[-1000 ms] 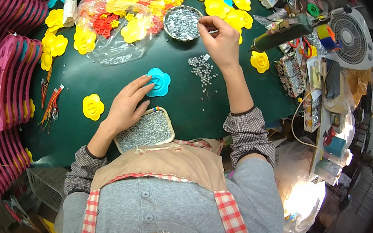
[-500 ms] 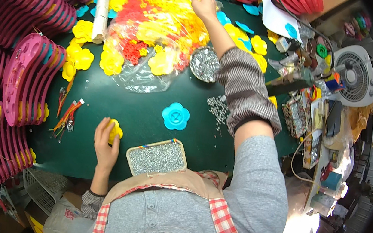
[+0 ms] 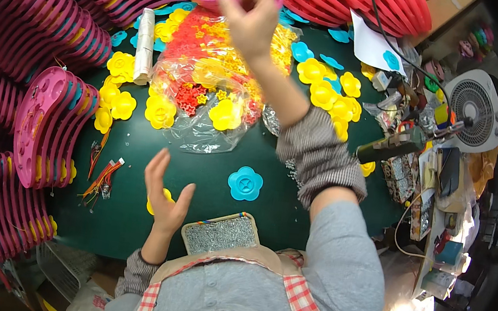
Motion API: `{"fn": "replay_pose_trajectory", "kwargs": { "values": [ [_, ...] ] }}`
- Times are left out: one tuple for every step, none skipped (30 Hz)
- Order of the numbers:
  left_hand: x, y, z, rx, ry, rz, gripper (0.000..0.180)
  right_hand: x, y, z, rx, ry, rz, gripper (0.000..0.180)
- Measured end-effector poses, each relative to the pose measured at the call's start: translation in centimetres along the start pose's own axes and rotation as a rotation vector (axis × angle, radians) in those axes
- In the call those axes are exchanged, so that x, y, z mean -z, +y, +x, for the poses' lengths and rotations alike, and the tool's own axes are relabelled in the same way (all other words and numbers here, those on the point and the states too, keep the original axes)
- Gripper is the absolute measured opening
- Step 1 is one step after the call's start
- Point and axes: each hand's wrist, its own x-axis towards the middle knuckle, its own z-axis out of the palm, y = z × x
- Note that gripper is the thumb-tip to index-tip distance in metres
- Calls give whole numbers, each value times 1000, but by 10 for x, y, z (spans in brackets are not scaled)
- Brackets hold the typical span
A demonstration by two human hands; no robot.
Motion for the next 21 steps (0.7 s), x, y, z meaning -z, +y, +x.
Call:
{"fn": "replay_pose_trajectory", "kwargs": {
  "values": [
    [-9, 6, 14, 0, 8, -160, 66, -5, -53, -37, -105, -78, 223, 21],
    [-25, 12, 30, 55, 56, -462, 68, 3, -65, -72, 150, -118, -23, 28],
    [-39, 19, 44, 116, 108, -762, 70, 12, -79, -102, 302, -274, -66, 34],
    [-46, 22, 48, 190, 169, -1049, 71, 18, -92, -128, 443, -437, -97, 41],
    [-40, 1, 38, 324, 115, -1034, 72, 28, -111, -148, 346, -570, -71, 45],
    [-40, 20, 44, 278, 218, -1072, 69, 39, -124, -159, 243, -708, -35, 50],
    [-35, 10, 40, 266, 251, -1001, 66, 52, -129, -146, 331, -712, -55, 49],
    [-24, -1, 34, 263, 281, -933, 64, 71, -136, -132, 358, -635, -152, 49],
    [-6, -2, 38, 332, 248, -967, 58, 99, -122, -129, 391, -519, -305, 61],
    [12, -12, 37, 445, 255, -1001, 56, 124, -122, -130, 88, -362, -313, 81],
    [41, -49, 21, 536, 162, -1031, 55, 145, -112, -119, 139, -315, -530, 95],
    [42, -14, 36, 542, 223, -1107, 53, 161, -99, -120, 3, -316, -557, 95],
    [51, -20, 32, 546, 184, -1129, 53, 171, -81, -126, -246, -333, -450, 101],
    [64, -32, 29, 547, 139, -1158, 53, 178, -75, -131, -524, -365, -163, 90],
    [71, -37, 23, 560, 135, -1260, 54, 178, -81, -133, -758, -465, 15, 83],
    [76, -39, 18, 572, 130, -1362, 56, 179, -89, -136, -989, -557, 200, 76],
    [82, -43, 14, 581, 124, -1466, 58, 181, -92, -145, -1035, -575, 238, 73],
    [89, -48, 8, 584, 96, -1330, 59, 185, -95, -154, -1074, -585, 271, 69],
    [101, -51, -2, 589, 72, -1189, 61, 187, -95, -162, -1118, -597, 308, 66],
    [108, -54, -12, 591, 45, -1048, 64, 191, -92, -172, -1094, -595, 336, 67],
    [111, -41, -9, 643, 30, -891, 66, 190, -89, -180, -1066, -600, 367, 68]
  ]
}}
